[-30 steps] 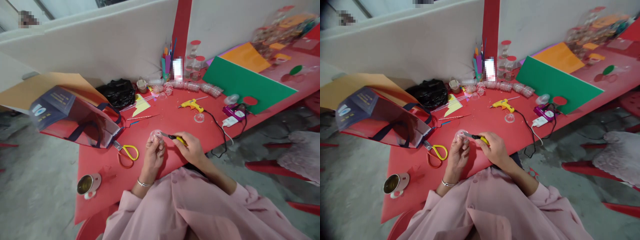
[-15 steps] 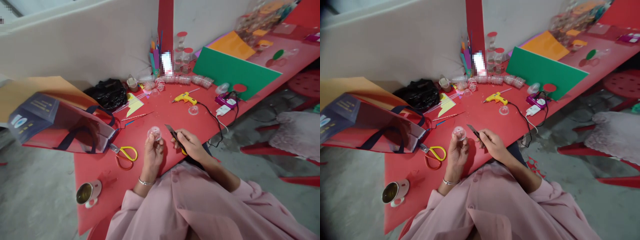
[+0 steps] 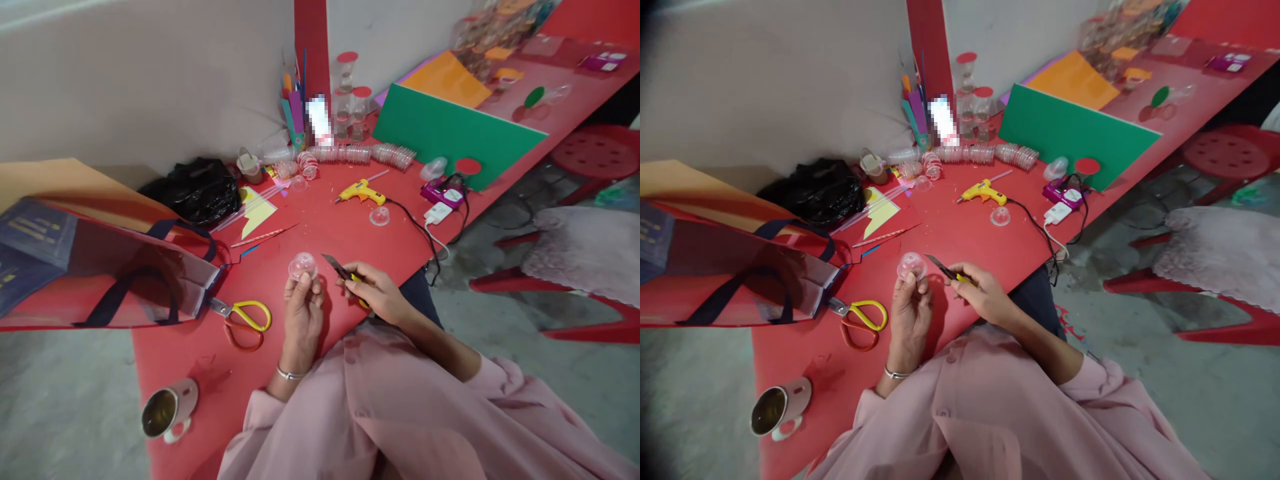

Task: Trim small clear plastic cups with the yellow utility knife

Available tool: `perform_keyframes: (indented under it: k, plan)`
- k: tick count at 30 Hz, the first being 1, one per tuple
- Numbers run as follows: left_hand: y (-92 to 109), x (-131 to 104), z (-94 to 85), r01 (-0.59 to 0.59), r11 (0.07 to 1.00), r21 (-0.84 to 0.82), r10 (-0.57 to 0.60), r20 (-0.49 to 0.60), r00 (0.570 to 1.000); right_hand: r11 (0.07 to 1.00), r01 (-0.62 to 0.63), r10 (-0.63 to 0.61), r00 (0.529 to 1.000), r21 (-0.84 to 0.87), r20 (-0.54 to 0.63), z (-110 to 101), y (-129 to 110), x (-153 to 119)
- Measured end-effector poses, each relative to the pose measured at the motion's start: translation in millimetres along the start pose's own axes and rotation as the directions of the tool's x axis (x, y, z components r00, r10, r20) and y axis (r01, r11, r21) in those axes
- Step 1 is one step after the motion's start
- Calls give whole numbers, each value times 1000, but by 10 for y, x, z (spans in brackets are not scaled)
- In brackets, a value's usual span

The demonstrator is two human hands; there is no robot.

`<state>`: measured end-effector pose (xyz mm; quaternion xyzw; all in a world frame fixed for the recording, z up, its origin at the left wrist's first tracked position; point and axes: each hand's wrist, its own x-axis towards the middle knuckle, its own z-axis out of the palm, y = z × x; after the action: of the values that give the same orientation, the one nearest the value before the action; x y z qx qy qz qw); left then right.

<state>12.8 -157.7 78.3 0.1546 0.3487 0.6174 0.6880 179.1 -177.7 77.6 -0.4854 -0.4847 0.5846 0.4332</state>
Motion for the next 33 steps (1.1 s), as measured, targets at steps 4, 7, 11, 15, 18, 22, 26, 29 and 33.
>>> perform_keyframes:
  k: [4, 7, 11, 15, 18, 22, 26, 29, 33]
  plan:
    - [-5, 20, -17, -2, 1000, 8, 3, -11, 1000, 999, 34, -34, 999, -39, 2, 13, 85, 15]
    - [-10, 39, -35, -7, 1000, 5, 7, 4, 1000, 989, 80, -80, 997, -127, 4, 2, 85, 25]
    - [-10, 58, -64, -37, 999, 33, 36, 25, 999, 931, 218, -224, 975, -294, 13, -21, 47, 51]
    - [-5, 60, -83, -45, 998, 34, 45, 0, 999, 810, 369, -396, 918, -455, 39, -27, 75, 73]
    - [7, 53, -70, -21, 1000, 10, 21, -1, 1000, 754, 372, -408, 911, -542, 57, -32, 108, 71]
    - [21, 48, -48, -5, 1000, 14, 5, 6, 1000, 720, 359, -410, 911, -594, 53, -33, 117, 67]
    - [19, 58, -63, 3, 1000, 30, -3, -21, 1000, 706, 357, -411, 910, -612, 57, -8, 126, 74]
    - [13, 73, -84, 2, 999, 46, 0, -34, 999, 704, 368, -408, 910, -607, 78, 12, 130, 74]
    - [15, 82, -93, -2, 999, 40, 2, -1, 1000, 682, 389, -456, 888, -620, 55, 22, 107, 77]
